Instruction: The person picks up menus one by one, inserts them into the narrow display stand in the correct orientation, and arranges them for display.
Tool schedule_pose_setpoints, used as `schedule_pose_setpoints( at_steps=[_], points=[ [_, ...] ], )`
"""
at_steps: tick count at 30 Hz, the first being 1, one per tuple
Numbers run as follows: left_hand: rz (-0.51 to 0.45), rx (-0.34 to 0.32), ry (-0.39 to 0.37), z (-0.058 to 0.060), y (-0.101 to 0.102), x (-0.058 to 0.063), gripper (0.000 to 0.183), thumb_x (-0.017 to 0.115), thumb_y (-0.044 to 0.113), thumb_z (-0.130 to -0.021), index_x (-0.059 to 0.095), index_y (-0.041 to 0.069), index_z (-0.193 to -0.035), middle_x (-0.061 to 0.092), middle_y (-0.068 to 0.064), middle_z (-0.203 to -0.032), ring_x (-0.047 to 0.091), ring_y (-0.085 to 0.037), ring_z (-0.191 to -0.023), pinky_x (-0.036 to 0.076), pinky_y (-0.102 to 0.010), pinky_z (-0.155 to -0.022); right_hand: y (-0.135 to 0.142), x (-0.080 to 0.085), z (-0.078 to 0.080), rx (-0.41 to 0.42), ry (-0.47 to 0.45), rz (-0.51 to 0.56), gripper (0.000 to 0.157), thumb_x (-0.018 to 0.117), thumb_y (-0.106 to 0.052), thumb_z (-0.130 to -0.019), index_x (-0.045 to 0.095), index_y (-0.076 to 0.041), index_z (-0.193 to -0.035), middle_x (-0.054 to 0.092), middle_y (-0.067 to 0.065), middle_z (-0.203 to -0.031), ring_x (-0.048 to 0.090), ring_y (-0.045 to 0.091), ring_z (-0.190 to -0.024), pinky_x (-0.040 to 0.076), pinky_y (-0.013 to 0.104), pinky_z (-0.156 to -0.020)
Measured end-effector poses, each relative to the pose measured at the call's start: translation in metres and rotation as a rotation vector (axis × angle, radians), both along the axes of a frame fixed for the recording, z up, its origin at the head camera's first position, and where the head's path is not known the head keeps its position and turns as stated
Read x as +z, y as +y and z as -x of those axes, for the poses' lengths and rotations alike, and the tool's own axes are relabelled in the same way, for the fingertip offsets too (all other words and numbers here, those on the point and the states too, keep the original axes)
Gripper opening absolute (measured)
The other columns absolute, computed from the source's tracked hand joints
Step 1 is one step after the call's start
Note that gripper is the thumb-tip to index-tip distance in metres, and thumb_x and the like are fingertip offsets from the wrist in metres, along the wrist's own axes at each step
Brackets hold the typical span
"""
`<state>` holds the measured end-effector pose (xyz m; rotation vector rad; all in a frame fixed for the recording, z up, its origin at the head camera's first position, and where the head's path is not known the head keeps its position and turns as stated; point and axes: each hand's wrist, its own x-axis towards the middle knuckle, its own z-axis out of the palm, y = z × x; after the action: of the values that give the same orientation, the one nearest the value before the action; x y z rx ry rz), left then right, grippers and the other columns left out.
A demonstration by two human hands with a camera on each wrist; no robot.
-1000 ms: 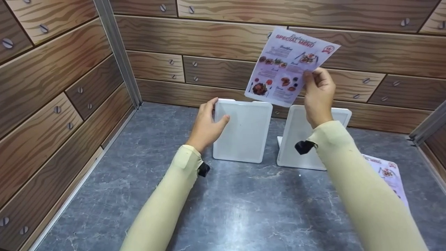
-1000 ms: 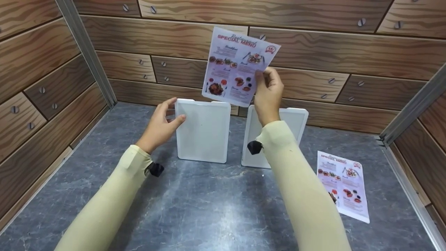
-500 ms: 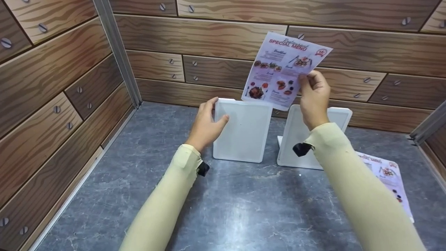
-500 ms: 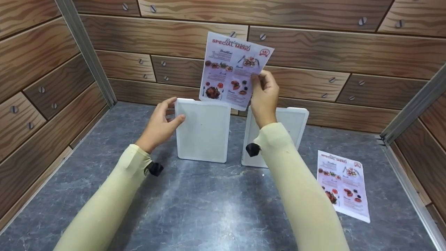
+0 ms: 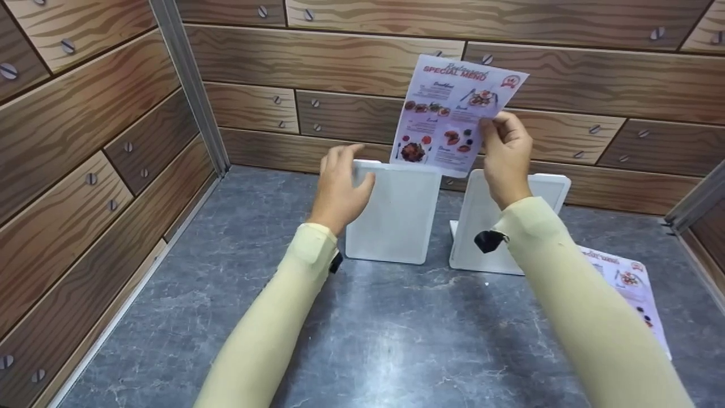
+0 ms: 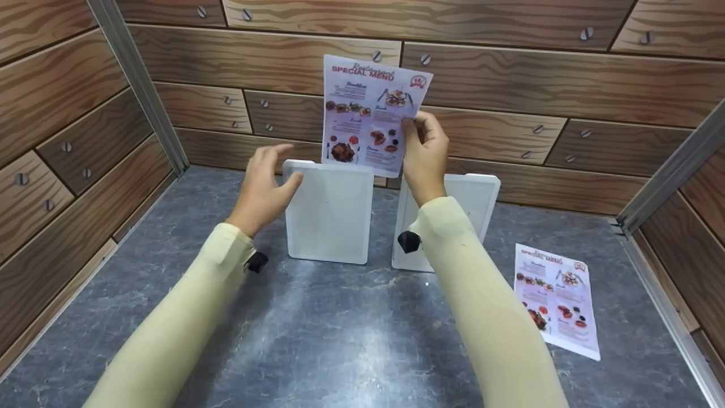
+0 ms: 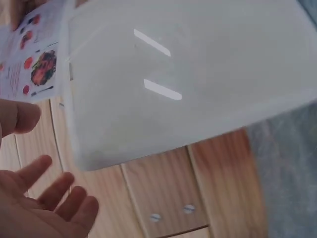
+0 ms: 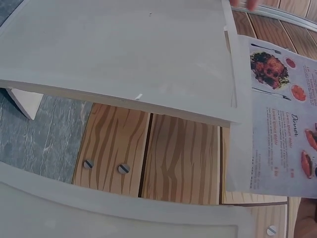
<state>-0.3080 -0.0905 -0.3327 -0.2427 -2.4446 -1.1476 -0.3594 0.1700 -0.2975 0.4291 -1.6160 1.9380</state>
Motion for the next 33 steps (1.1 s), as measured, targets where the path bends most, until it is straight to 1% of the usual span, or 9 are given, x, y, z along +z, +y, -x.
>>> schedule_pose_setpoints(
  at_steps=[2, 3, 8, 12, 15, 22, 26, 29, 33],
  points=[
    [0.052, 0.007, 0.029, 0.003, 0.007, 0.006, 0.045, 0.067, 0.022, -0.099, 0.059, 0.01, -0.142, 0.054, -0.01, -0.138, 0.043, -0.028, -0.136, 0.037, -0.039, -0.114, 0.0, 0.001, 0.0, 0.003, -0.002, -0.003, 0.011, 0.061, -0.01, -0.104, 0.07, -0.005, -0.104, 0.072, 0.004, -0.095, 0.067, 0.016, -0.084, 0.058, 0.026, -0.076],
    [0.074, 0.009, 0.026, 0.005, 0.01, 0.009, 0.043, 0.067, 0.023, -0.1, 0.06, 0.01, -0.14, 0.055, -0.009, -0.136, 0.044, -0.027, -0.136, 0.037, -0.038, -0.115, 0.0, 0.001, 0.0, 0.004, -0.001, -0.004, 0.011, 0.061, -0.01, -0.104, 0.07, -0.005, -0.104, 0.072, 0.004, -0.095, 0.068, 0.016, -0.084, 0.058, 0.026, -0.075],
    [0.156, 0.004, -0.034, 0.014, 0.022, 0.018, 0.032, 0.065, 0.029, -0.103, 0.068, 0.014, -0.131, 0.06, -0.005, -0.131, 0.045, -0.024, -0.136, 0.038, -0.035, -0.114, -0.003, 0.003, -0.001, -0.016, 0.022, -0.014, 0.01, 0.061, -0.009, -0.103, 0.071, -0.006, -0.104, 0.073, 0.003, -0.093, 0.068, 0.015, -0.082, 0.058, 0.026, -0.074],
    [0.177, -0.003, -0.051, 0.02, 0.023, 0.017, 0.026, 0.064, 0.031, -0.104, 0.073, 0.015, -0.122, 0.062, -0.003, -0.123, 0.048, -0.023, -0.132, 0.041, -0.036, -0.11, -0.007, 0.004, -0.002, -0.026, 0.028, -0.013, 0.01, 0.062, -0.008, -0.103, 0.072, -0.009, -0.101, 0.073, 0.001, -0.091, 0.067, 0.014, -0.08, 0.057, 0.027, -0.073],
    [0.18, 0.014, -0.055, 0.023, 0.021, 0.016, 0.024, 0.064, 0.031, -0.104, 0.074, 0.015, -0.119, 0.063, -0.003, -0.12, 0.049, -0.024, -0.13, 0.041, -0.036, -0.109, -0.009, 0.004, -0.001, -0.017, 0.022, -0.013, 0.01, 0.062, -0.008, -0.103, 0.072, -0.009, -0.101, 0.073, 0.001, -0.091, 0.066, 0.014, -0.08, 0.057, 0.027, -0.073],
    [0.177, 0.021, -0.044, 0.029, 0.017, 0.011, 0.021, 0.065, 0.026, -0.104, 0.074, 0.013, -0.116, 0.065, -0.005, -0.119, 0.052, -0.027, -0.125, 0.042, -0.038, -0.107, -0.014, 0.003, -0.002, 0.039, 0.015, 0.009, 0.011, 0.062, -0.007, -0.103, 0.07, -0.001, -0.105, 0.072, 0.003, -0.093, 0.067, 0.015, -0.082, 0.057, 0.027, -0.075],
    [0.194, 0.044, -0.03, 0.031, 0.014, 0.01, 0.02, 0.066, 0.026, -0.103, 0.076, 0.012, -0.112, 0.067, -0.005, -0.116, 0.053, -0.027, -0.123, 0.042, -0.038, -0.106, -0.016, 0.004, -0.002, 0.06, 0.005, -0.012, 0.013, 0.061, -0.007, -0.103, 0.069, 0.002, -0.107, 0.072, 0.002, -0.094, 0.068, 0.015, -0.085, 0.057, 0.029, -0.08],
    [0.198, 0.061, -0.033, 0.032, 0.011, 0.011, 0.02, 0.066, 0.026, -0.103, 0.077, 0.011, -0.111, 0.067, -0.005, -0.114, 0.054, -0.027, -0.122, 0.042, -0.038, -0.106, -0.018, 0.006, -0.002, 0.062, -0.004, -0.031, 0.014, 0.062, -0.008, -0.102, 0.068, 0.004, -0.107, 0.073, 0.001, -0.095, 0.068, 0.015, -0.088, 0.056, 0.03, -0.083],
    [0.199, 0.059, -0.045, 0.033, 0.008, 0.013, 0.021, 0.064, 0.026, -0.103, 0.076, 0.01, -0.111, 0.067, -0.006, -0.114, 0.054, -0.028, -0.121, 0.042, -0.039, -0.105, -0.018, 0.007, -0.003, 0.05, -0.014, -0.046, 0.014, 0.063, -0.007, -0.101, 0.068, 0.004, -0.107, 0.072, 0.0, -0.094, 0.067, 0.014, -0.088, 0.056, 0.03, -0.083]
  ],
)
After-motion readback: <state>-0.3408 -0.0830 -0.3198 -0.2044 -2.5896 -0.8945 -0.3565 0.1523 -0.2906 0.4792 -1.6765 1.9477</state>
